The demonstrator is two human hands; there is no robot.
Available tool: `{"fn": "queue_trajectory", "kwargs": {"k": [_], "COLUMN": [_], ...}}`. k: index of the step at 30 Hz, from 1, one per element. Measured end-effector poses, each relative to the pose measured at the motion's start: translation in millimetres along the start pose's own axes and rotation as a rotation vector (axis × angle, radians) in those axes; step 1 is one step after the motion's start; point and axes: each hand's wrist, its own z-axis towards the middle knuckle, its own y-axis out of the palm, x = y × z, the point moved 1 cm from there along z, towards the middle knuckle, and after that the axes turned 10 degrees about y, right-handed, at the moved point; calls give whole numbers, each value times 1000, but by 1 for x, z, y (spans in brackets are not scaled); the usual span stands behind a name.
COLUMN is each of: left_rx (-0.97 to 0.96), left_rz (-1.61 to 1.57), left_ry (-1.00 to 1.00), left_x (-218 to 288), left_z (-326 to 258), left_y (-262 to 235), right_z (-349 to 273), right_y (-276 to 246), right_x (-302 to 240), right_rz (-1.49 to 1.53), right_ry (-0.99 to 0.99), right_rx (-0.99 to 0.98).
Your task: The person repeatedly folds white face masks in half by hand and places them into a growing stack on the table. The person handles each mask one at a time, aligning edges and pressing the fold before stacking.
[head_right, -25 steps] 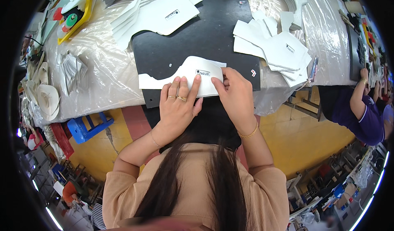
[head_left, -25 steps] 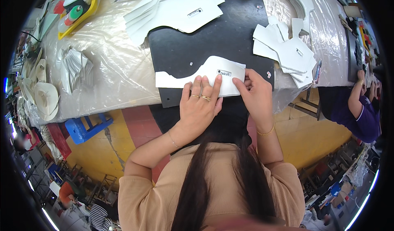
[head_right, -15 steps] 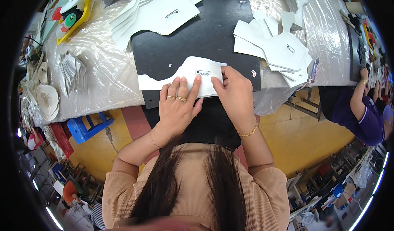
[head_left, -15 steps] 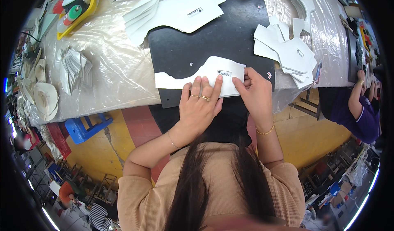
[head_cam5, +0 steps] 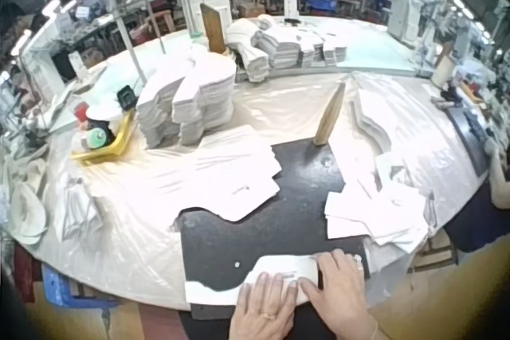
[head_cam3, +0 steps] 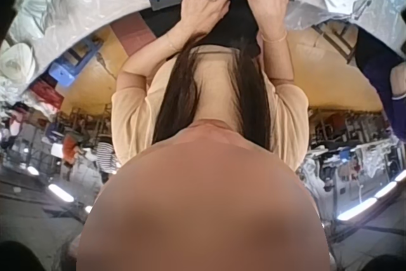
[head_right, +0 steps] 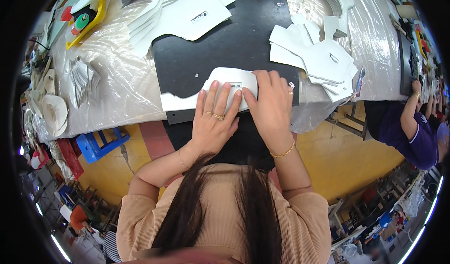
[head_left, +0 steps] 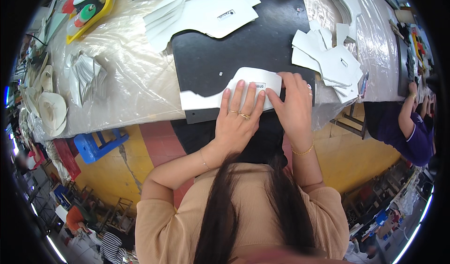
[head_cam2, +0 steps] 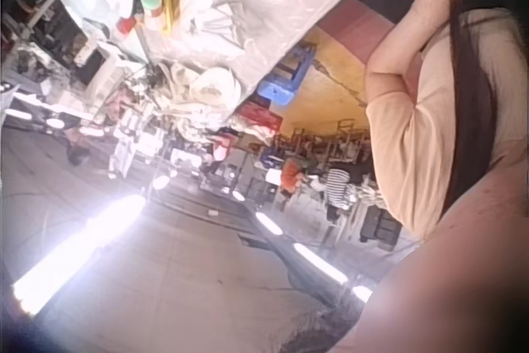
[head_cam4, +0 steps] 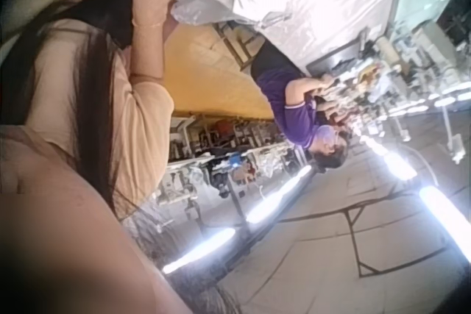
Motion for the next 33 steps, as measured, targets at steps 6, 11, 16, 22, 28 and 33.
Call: {"fn": "queue_trajectory", "kwargs": {"k": [6,11,16,22,28,33], "left_rx": [-6,-19,-20,-69,-74,-100], "left_rz": [-38,-5,30,62,62,58], "left_ry": [-13,-17,-20,-24,-3,5], "left_x": [0,3,4,3,2,1], "left_z": [-1,-1,0,-2,-4,-6], "left_y": [2,3,4,6,7,9], "right_z": [0,10,23,-8,5,31], "right_y": [5,18,25,19,18,26], "right_x": [13,7,2,18,18,-6], "right_rz": [-8,-43,-64,-162,-122,-61], "right_ry": [6,-10,-68,3,-12,-40], "right_rx": [117,222,291,195,236,197]}}
